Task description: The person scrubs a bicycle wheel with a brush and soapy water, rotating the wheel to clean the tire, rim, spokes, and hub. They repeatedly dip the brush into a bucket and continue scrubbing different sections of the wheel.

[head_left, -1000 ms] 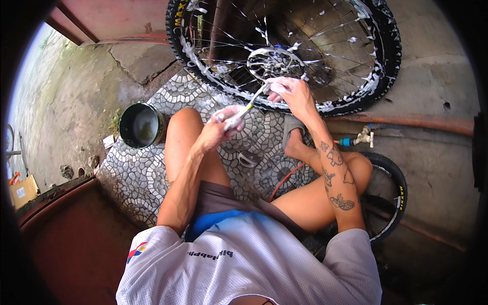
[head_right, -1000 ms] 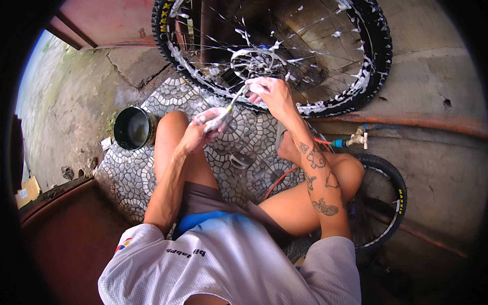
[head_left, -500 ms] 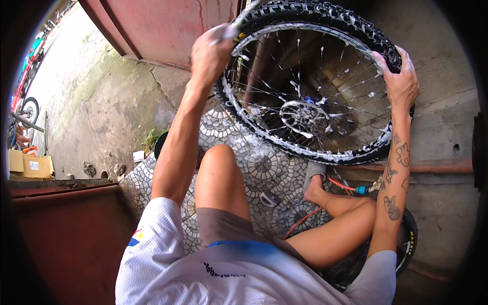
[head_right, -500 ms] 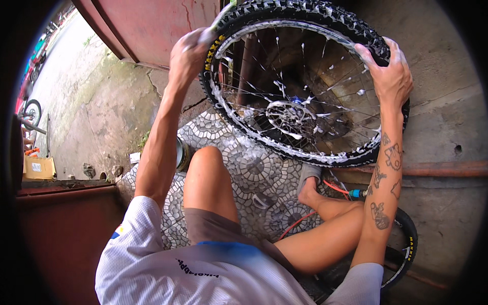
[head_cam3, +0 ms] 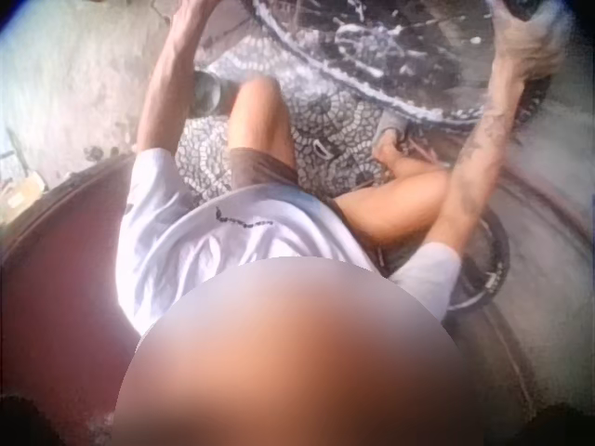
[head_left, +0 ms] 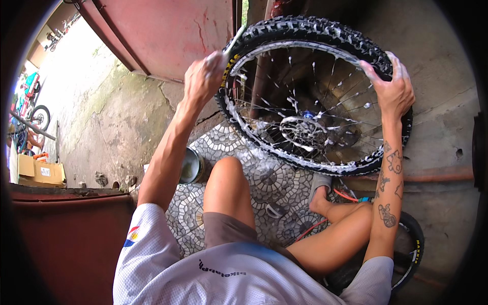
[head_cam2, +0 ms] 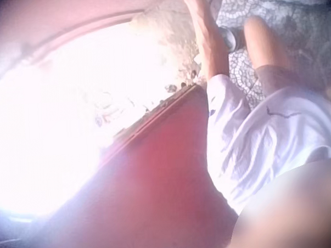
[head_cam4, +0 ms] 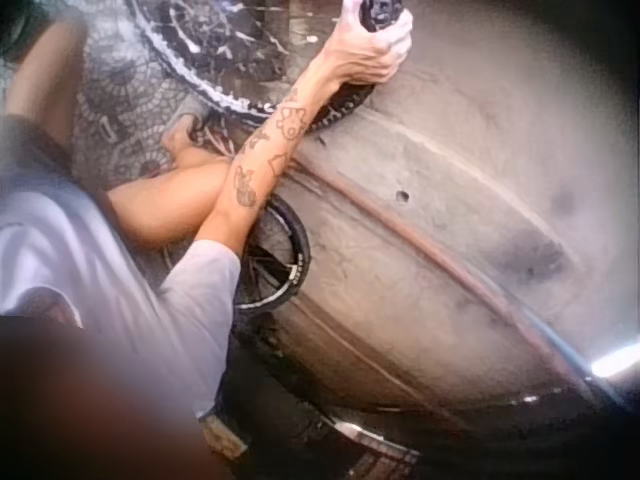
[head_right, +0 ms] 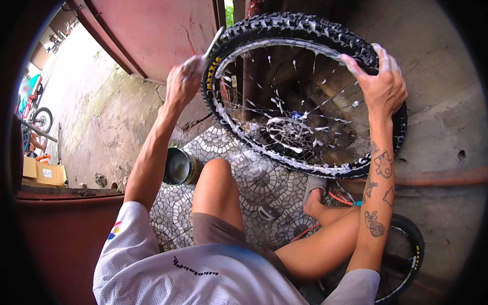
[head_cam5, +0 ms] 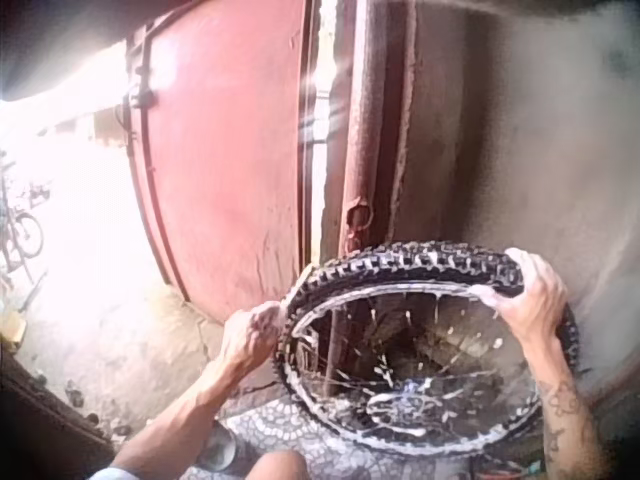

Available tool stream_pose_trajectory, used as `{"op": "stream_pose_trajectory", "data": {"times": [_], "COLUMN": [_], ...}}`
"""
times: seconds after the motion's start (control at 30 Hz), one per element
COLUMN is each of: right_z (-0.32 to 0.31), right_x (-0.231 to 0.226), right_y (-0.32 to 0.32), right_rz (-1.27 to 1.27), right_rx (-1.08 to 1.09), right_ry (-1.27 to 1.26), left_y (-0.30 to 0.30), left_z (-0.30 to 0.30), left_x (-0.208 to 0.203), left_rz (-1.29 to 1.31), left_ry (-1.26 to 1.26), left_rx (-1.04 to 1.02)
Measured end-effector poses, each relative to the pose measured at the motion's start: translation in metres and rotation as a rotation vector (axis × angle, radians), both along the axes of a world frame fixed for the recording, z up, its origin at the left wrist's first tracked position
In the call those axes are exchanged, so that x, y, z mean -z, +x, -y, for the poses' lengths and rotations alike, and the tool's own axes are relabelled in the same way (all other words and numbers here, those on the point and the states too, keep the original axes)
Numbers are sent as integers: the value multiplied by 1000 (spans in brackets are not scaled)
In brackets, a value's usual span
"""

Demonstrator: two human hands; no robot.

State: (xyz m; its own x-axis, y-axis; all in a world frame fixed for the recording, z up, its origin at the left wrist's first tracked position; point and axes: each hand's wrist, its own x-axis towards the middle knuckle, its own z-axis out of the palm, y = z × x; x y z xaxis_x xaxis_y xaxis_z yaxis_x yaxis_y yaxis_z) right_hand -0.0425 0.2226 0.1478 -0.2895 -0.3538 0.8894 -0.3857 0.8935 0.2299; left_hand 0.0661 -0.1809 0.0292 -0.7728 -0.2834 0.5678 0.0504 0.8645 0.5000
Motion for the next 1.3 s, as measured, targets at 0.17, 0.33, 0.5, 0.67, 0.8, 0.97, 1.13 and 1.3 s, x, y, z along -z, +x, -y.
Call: {"op": "stream_pose_trajectory", "data": {"times": [0.17, 0.33, 0.5, 0.67, 0.8, 0.97, 1.13, 1.3], "right_z": [0, -2, -1, 0, 1, 3, 3, 0], "right_x": [-2, 0, 1, -1, -1, 1, -2, 0], "right_y": [-1, -4, -7, -6, -7, -5, -5, -7], "right_rz": [-1, -67, -127, -122, -171, -148, -139, -163], "right_rx": [15, 13, -13, -8, -6, 18, 18, -3], "right_ry": [18, 51, 51, 61, 39, 52, 49, 66], "left_y": [9, 13, 21, 20, 19, 24, 23, 16], "left_z": [0, -9, -30, -44, -46, -44, -36, -28], "left_x": [-8, -21, -37, -47, -44, -35, -30, -15], "left_rz": [-11, 101, 439, 339, 214, 442, 281, 187], "left_ry": [-223, -223, -89, -168, -217, -71, -87, -56], "left_rx": [-11, -57, -282, -251, -294, -356, -336, -373]}}
